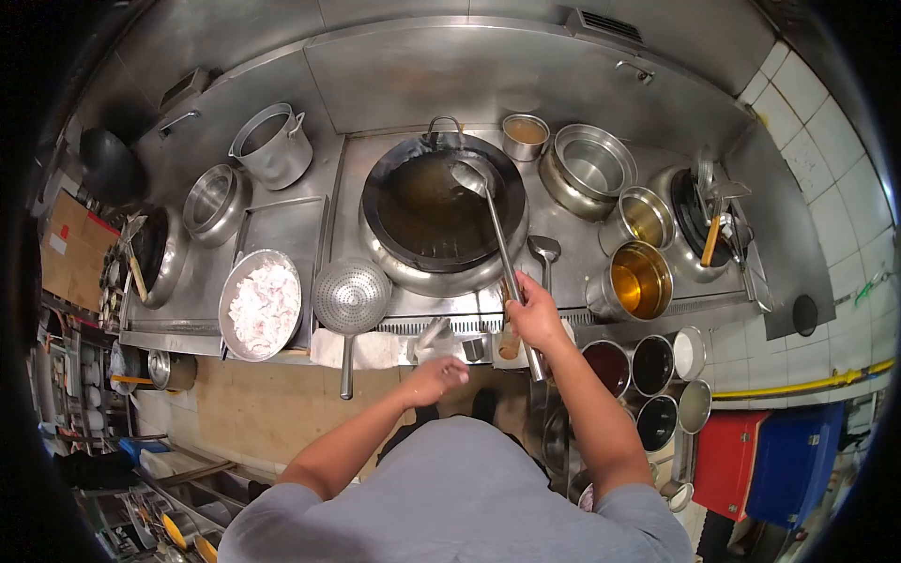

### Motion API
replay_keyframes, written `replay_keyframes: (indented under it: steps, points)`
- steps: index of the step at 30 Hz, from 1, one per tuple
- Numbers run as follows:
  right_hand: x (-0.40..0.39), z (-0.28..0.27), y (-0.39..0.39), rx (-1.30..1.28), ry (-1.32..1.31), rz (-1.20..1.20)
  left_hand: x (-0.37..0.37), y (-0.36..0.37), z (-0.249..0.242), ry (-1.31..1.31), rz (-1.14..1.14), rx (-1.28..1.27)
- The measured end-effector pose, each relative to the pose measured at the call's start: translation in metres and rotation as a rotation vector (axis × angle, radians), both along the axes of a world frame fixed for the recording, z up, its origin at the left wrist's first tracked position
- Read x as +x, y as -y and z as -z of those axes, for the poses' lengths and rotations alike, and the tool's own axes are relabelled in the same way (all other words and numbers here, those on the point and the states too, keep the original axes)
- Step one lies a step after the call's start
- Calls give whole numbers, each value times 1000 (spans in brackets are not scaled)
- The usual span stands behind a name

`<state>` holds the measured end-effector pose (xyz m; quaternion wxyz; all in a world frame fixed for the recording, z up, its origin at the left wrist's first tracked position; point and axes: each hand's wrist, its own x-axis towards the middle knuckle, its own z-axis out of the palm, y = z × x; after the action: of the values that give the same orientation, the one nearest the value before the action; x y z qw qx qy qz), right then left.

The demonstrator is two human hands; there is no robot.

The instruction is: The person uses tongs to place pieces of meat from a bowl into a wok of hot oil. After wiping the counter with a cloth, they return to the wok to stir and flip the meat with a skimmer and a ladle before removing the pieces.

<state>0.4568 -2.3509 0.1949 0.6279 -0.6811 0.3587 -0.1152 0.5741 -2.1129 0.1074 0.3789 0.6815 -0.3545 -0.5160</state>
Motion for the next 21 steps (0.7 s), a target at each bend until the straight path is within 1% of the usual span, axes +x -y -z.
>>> replay_keyframes:
  steps: [1, 3, 4, 6, 7, 9, 10, 11, 12, 13, 14, 15, 16, 18, 19, 20, 21]
  points:
    - [3, -3, 1, -3, -5, -2, -5, -4, 11, -5, -2, -3]
    - [8, -8, 6, 179, 32, 16, -15, -3, 44, 14, 212, 99]
    - [9, -11, 8, 177, 29, 16, -20, 0, 54, 11, 212, 96]
    - [11, -18, 12, 444, 117, 61, -32, 10, 76, 111, 330, 148]
    - [11, -19, 15, 442, 116, 64, -40, 16, 94, 110, 333, 146]
    - [11, -22, 21, 718, 202, 106, -59, 28, 134, 298, 418, 123]
    - [12, -25, 23, 716, 201, 111, -68, 37, 147, 350, 471, 128]
    - [11, -27, 25, 834, 242, 150, -77, 48, 159, 348, 475, 126]
    - [11, -28, 27, 953, 283, 191, -87, 58, 170, 394, 567, 197]
    - [10, -27, 32, 953, 283, 196, -93, 66, 175, 442, 658, 268]
    - [8, -25, 38, 1127, 373, 174, -99, 72, 179, 441, 664, 267]
    - [7, -27, 42, 1300, 465, 151, -104, 78, 182, 436, 625, 286]
    - [5, -30, 46, 1298, 468, 157, -109, 83, 185, 431, 586, 304]
    - [-1, -41, 52, 1526, 615, 118, -122, 94, 197, 471, 595, 300]
    - [-4, -49, 54, 1523, 620, 129, -126, 100, 201, 511, 597, 297]
    - [-8, -57, 55, 1575, 671, 140, -129, 106, 205, 509, 608, 294]
    - [-13, -64, 57, 1626, 721, 151, -131, 113, 203, 504, 666, 304]
